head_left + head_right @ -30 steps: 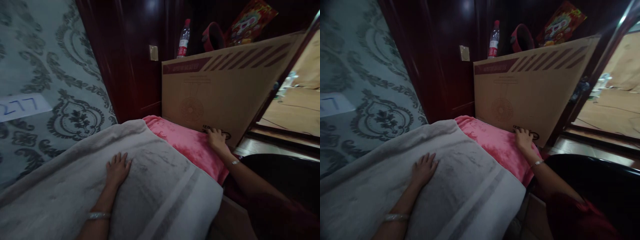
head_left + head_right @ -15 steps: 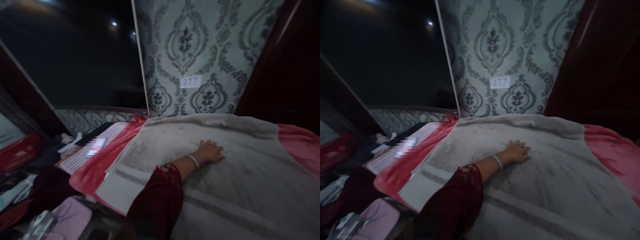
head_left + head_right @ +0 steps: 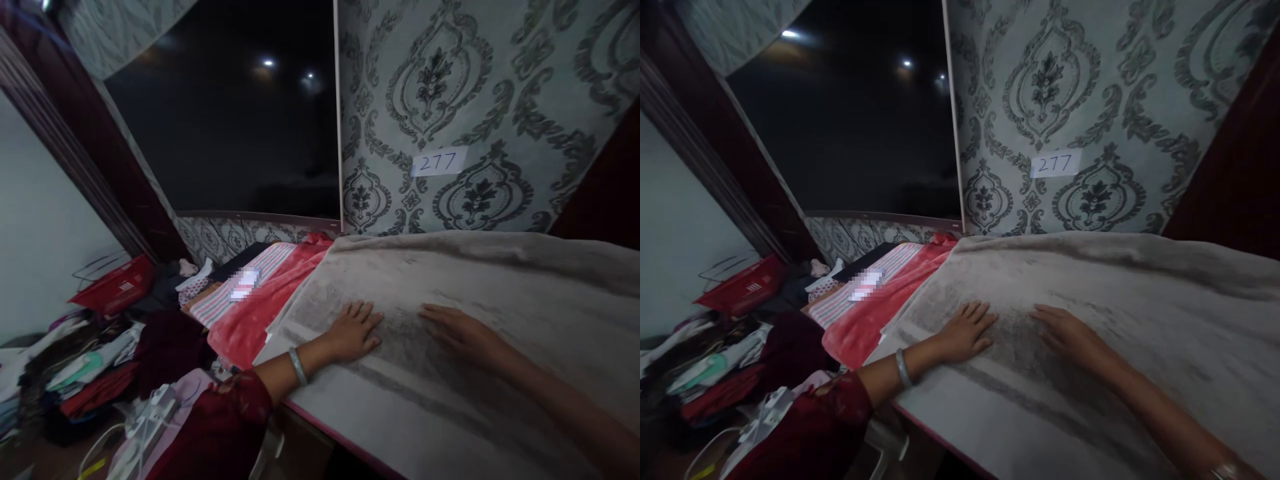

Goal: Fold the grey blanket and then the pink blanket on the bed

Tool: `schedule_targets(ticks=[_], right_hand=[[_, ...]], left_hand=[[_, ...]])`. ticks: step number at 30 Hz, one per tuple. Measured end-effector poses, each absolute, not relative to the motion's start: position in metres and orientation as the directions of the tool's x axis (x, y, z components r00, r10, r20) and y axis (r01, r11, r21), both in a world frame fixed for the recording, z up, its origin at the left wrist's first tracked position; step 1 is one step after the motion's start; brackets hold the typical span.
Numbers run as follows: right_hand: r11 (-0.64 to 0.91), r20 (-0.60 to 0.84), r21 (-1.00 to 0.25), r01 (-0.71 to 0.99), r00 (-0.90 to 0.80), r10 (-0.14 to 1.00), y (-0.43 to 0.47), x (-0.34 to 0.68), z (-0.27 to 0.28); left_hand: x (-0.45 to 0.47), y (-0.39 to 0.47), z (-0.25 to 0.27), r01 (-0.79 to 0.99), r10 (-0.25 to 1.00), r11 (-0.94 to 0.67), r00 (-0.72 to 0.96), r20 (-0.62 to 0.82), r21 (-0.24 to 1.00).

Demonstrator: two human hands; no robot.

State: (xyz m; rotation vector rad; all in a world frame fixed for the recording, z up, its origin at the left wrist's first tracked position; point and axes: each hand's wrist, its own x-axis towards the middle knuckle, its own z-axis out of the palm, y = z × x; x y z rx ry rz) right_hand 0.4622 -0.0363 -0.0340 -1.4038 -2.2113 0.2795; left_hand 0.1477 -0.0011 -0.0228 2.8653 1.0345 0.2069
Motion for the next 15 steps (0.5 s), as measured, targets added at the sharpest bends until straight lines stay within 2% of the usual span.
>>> schedule_targets(ticks=[3, 5, 7, 9, 12, 15], right_hand=[[0.471, 0.290, -0.482, 0.739, -0.373, 0.881, 0.013, 0.403, -0.022], [0.465, 0.297, -0.531, 0.709, -0.358, 0.885, 0.042, 0.376, -0.013], [0.434, 0.308, -0.600, 0.672, -0.306, 0.901, 0.068, 0.357, -0.004], [0.391, 0.330, -0.687, 0.612, -0.217, 0.919, 0.092, 0.345, 0.001], [0.322, 0.329, -0.816, 0.480, -0.072, 0.942, 0.118, 0.334, -0.008], [0.250, 0.289, -0.882, 0.399, 0.038, 0.957, 0.129, 0.333, -0.038]], left_hand=[[0.115, 0.014, -0.015, 0.564, 0.590, -0.806, 0.787, 0.180, 0.177], [0.099, 0.043, -0.004, 0.597, 0.634, -0.773, 0.739, 0.229, 0.213], [0.086, 0.082, 0.010, 0.749, 0.785, -0.618, 0.568, 0.249, 0.239], [0.076, 0.126, 0.023, 0.886, 0.914, -0.389, 0.338, 0.225, 0.252], [0.065, 0.183, 0.030, 0.950, 0.977, -0.172, 0.131, 0.167, 0.259], [0.061, 0.225, 0.024, 0.952, 0.990, -0.109, 0.078, 0.117, 0.286]])
